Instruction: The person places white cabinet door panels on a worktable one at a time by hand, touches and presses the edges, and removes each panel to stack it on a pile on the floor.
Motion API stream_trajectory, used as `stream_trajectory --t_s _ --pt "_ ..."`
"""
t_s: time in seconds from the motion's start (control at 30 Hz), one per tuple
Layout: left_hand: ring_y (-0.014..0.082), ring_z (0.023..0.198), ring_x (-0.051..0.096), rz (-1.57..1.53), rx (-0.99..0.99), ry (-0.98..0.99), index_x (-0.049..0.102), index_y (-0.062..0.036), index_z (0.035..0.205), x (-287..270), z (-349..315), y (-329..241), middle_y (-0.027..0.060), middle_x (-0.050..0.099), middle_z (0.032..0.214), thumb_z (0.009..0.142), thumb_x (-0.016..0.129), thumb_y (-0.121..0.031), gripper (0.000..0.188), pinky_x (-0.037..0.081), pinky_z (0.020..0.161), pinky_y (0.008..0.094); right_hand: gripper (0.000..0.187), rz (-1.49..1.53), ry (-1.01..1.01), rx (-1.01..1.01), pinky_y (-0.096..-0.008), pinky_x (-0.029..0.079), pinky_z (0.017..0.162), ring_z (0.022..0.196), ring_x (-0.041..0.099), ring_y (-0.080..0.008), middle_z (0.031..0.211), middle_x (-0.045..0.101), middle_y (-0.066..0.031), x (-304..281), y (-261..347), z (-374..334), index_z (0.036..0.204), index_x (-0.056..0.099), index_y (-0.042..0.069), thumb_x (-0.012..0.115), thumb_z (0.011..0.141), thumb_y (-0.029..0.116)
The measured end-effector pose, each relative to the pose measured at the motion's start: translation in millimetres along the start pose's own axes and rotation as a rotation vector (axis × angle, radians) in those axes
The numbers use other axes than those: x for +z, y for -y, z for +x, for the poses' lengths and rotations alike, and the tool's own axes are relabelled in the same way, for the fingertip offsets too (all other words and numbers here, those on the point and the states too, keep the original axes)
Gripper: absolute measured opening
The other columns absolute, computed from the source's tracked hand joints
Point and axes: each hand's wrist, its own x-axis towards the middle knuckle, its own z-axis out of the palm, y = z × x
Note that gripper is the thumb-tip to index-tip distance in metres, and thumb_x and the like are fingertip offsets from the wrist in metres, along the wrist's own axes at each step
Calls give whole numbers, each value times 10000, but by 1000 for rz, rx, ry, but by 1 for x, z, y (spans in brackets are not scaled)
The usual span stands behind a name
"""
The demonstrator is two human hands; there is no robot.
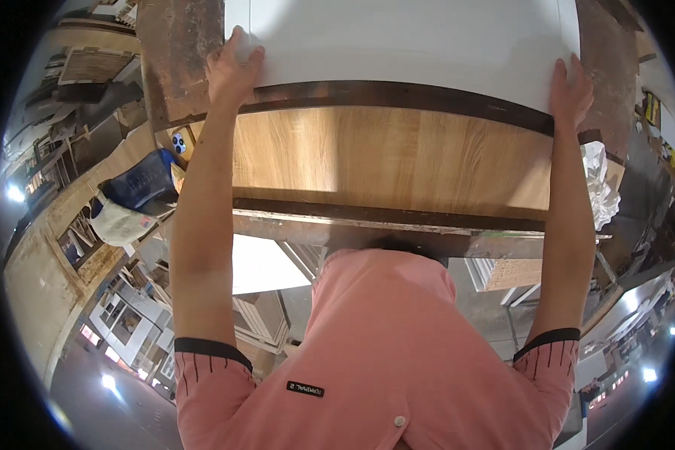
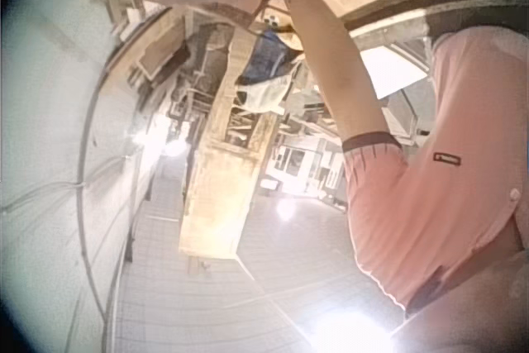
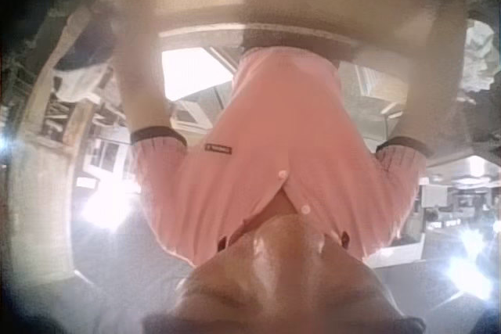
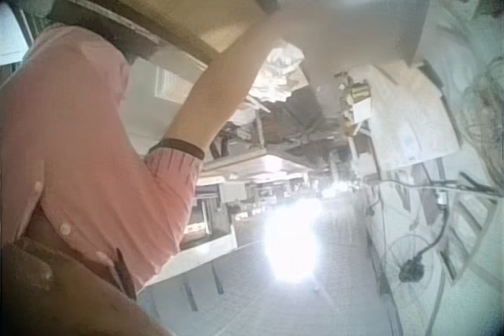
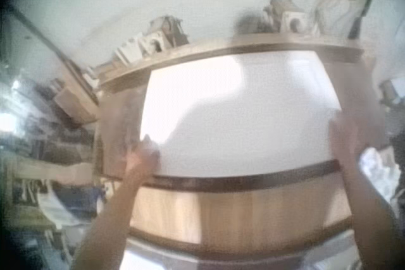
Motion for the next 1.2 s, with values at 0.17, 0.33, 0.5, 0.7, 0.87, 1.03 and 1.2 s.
stream_trajectory --t_s 0.17,0.33,0.5,0.7,0.87,1.03,1.2 --pt "368 1342 425 38 62 -84 465 -279 1476 10 -12 0 244 465 1410 858 685 -498 691 342 1135 422 512 -49 -48 61 -443 360 1090 1270 508 -340 1319 593 -178 1 6 -16 1335 613 240 581 903 514" --pt "363 1330 414 67 139 -108 460 -285 1474 10 -17 8 218 458 1388 868 675 -496 677 354 1117 451 521 -60 -34 58 -451 382 1073 1254 516 -358 1300 606 -181 -3 7 -20 1333 611 236 588 898 522" --pt "355 1347 371 46 58 -49 448 -295 1477 5 -14 5 179 432 1405 862 672 -515 691 367 1103 472 516 -45 -36 50 -451 374 1081 1265 508 -356 1313 601 -178 -4 11 -19 1333 609 232 584 905 518" --pt "392 1321 450 34 99 -50 447 -273 1485 4 -11 3 254 414 1412 894 654 -535 679 384 1106 454 527 -47 -38 38 -449 332 1113 1311 468 -343 1354 580 -158 2 5 -14 1352 588 229 579 910 515" --pt "382 1355 409 73 84 -2 441 -228 1493 -9 -13 5 221 425 1416 897 650 -537 703 364 1121 458 557 -59 3 60 -455 314 1128 1340 436 -345 1418 528 -149 3 7 -10 1386 551 219 571 915 516" --pt "380 1330 442 107 420 -45 554 -90 1366 -8 -70 -42 196 496 1407 885 703 -395 588 386 1094 466 670 -79 92 -145 -489 263 1164 1413 340 -402 1504 413 -220 1 -28 -22 1438 491 137 585 914 544" --pt "343 1294 505 -585 516 906 512 -90 1408 -33 -268 -89 159 550 1378 899 701 -350 602 365 1115 470 585 141 339 -84 -509 264 1166 1429 316 -416 1503 397 -253 -67 26 -122 1432 495 98 621 944 395"
